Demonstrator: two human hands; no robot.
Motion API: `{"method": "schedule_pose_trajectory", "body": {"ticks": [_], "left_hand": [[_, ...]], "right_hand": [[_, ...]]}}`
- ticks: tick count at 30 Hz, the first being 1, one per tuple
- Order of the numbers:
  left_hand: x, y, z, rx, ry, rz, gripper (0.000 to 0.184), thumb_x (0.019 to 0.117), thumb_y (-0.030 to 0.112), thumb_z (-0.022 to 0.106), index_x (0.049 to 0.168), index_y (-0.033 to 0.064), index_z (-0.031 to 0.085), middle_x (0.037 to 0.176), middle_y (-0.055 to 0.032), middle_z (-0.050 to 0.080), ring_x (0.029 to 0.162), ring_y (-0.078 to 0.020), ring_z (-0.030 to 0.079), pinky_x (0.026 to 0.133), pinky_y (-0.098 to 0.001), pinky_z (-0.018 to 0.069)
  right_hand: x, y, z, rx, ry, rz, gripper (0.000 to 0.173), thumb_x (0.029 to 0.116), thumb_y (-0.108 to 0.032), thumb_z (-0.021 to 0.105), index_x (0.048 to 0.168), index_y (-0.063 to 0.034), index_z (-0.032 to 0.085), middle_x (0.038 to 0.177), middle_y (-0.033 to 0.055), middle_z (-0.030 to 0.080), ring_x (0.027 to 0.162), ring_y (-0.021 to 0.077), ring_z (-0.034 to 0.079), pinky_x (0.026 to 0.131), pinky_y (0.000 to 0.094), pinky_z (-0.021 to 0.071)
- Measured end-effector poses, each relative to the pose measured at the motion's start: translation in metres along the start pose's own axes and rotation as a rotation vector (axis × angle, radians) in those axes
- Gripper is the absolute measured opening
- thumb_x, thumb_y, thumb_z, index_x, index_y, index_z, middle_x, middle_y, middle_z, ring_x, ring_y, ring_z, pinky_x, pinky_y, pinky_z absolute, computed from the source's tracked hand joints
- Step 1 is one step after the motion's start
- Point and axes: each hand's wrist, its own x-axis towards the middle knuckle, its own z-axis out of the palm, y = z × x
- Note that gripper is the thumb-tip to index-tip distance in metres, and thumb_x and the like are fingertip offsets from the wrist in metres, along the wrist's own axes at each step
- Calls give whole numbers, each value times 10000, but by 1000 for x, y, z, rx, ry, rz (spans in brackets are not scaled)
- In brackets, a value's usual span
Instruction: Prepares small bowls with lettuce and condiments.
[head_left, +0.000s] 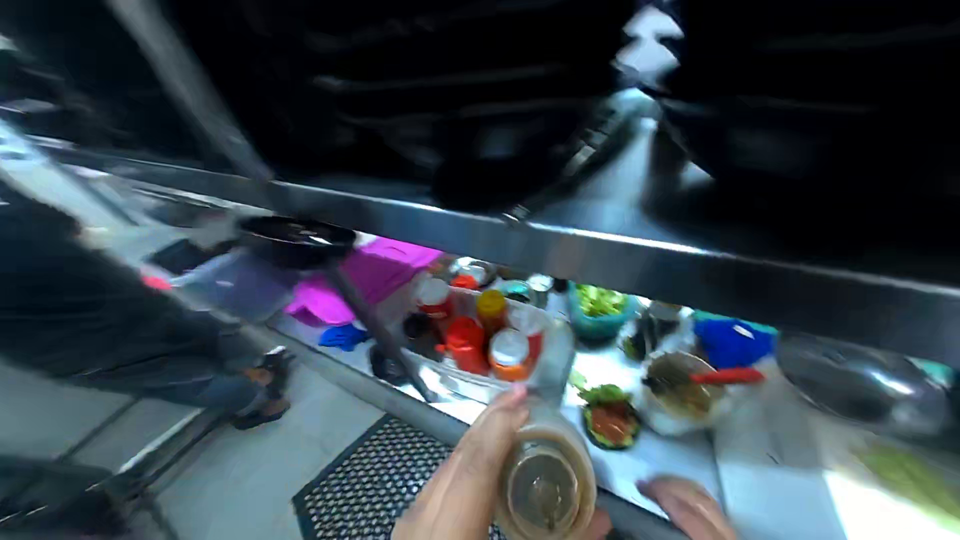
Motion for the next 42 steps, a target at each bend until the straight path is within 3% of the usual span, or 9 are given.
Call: {"method": "schedule_pose_trajectory", "body": {"ticks": [2,3,7,9,11,16,20,26,42], "left_hand": [[-22,-1,25,-205,-218,-179,748,772,293,924,1341,-65,594,1332,-199,656,1225,-235,653,1048,-422,562],[-33,-4,42,-317,-277,-280,738,767,279,926,1337,-56,599,1312,-172,671,1194,-212,668,1027,-412,574],[-62,-23,104,-779,-232,-709,811,735,107,920,1405,-76,502,1336,-186,649,1151,-262,691,963,-419,617],[-77,-48,125,-800,-254,-882,1021,740,210,919,1551,-16,342,1485,-186,529,1187,-263,670,934,-404,622],[-98,-76,133,-693,-339,-991,1004,761,335,899,1569,68,367,1529,-153,492,1189,-249,666,905,-395,622],[-172,-141,134,-303,-519,-962,561,943,344,727,1415,75,588,1411,-171,585,1182,-278,658,960,-451,585],[-216,-161,130,-280,-519,-1046,354,985,239,669,1263,20,666,1199,-156,703,1044,-241,712,955,-450,583],[-233,-174,124,-301,-518,-1039,309,997,225,639,1233,31,687,1159,-131,718,1024,-218,715,942,-443,587],[-239,-243,88,-157,-474,-985,304,1011,250,601,1241,72,689,1163,-106,715,1009,-213,709,925,-444,584]], "right_hand": [[8,0,6,34,-31,3,882,843,-532,794,1555,-280,340,1519,100,493,1412,242,486,1157,466,443],[9,2,8,68,-67,17,908,836,-497,812,1568,-267,325,1551,138,462,1430,270,473,1166,488,445],[-1,9,-4,-1,-217,299,1006,771,-361,885,1561,-28,358,1449,209,553,1316,222,581,1087,416,521],[-7,29,-12,-132,-309,533,1074,742,-398,892,1609,-134,314,1432,139,573,1232,194,631,1011,428,576],[-8,53,-19,-328,-443,759,1080,751,-449,854,1632,-234,267,1414,123,579,1148,242,669,933,490,594],[10,87,-25,-697,-660,1072,1025,775,-448,781,1630,-292,237,1355,198,593,1020,393,688,830,611,571],[27,84,-8,-747,-850,1098,1046,774,-420,783,1638,-324,201,1396,222,553,1028,433,672,818,648,554],[52,91,7,-872,-862,1122,969,769,-394,785,1601,-338,289,1374,237,562,1030,451,666,814,658,545],[68,92,27,-1016,-917,1101,962,783,-387,761,1609,-351,270,1361,219,587,1038,432,676,820,643,549]]}}
